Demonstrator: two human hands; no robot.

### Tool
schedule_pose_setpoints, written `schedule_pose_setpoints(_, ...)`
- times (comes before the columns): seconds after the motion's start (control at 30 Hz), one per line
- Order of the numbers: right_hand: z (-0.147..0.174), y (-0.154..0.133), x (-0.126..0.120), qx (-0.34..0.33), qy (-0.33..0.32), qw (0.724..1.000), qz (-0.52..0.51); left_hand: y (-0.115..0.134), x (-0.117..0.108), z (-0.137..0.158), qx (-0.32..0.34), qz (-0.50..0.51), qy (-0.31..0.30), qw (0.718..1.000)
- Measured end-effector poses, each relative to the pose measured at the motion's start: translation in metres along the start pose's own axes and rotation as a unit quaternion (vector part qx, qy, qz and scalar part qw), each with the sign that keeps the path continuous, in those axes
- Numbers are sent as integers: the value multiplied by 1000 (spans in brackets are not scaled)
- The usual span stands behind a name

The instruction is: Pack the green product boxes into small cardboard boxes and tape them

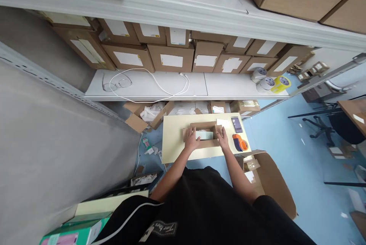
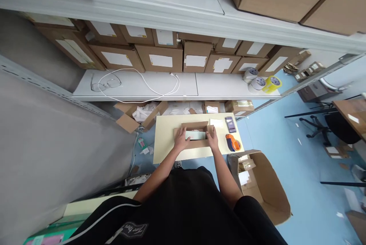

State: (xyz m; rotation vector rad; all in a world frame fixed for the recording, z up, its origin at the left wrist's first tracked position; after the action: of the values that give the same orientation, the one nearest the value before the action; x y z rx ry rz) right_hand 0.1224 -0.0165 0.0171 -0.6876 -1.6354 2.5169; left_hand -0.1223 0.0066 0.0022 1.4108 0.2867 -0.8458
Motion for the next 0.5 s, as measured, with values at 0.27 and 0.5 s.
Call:
schedule_pose_setpoints(0.27, 25, 15, -5, 48, -27, 998, 21, -29, 39, 11, 33, -97, -91, 991)
schedule_pose_setpoints(0.5, 50, -2, -16, -33, -94, 993, 70, -22, 44, 17, 39, -145, -65, 987)
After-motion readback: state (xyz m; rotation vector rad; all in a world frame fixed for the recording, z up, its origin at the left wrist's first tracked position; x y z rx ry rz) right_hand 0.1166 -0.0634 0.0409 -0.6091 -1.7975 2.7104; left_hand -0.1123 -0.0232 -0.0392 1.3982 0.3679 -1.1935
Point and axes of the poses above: each hand's wrist, its own z-axis away from the middle knuckle, its own x-axis out of the palm, y = z × x, the point moved 6 cm from there along -z, towards the middle knuckle, and after that the axes turned 10 degrees about x, right-handed, at the moved point
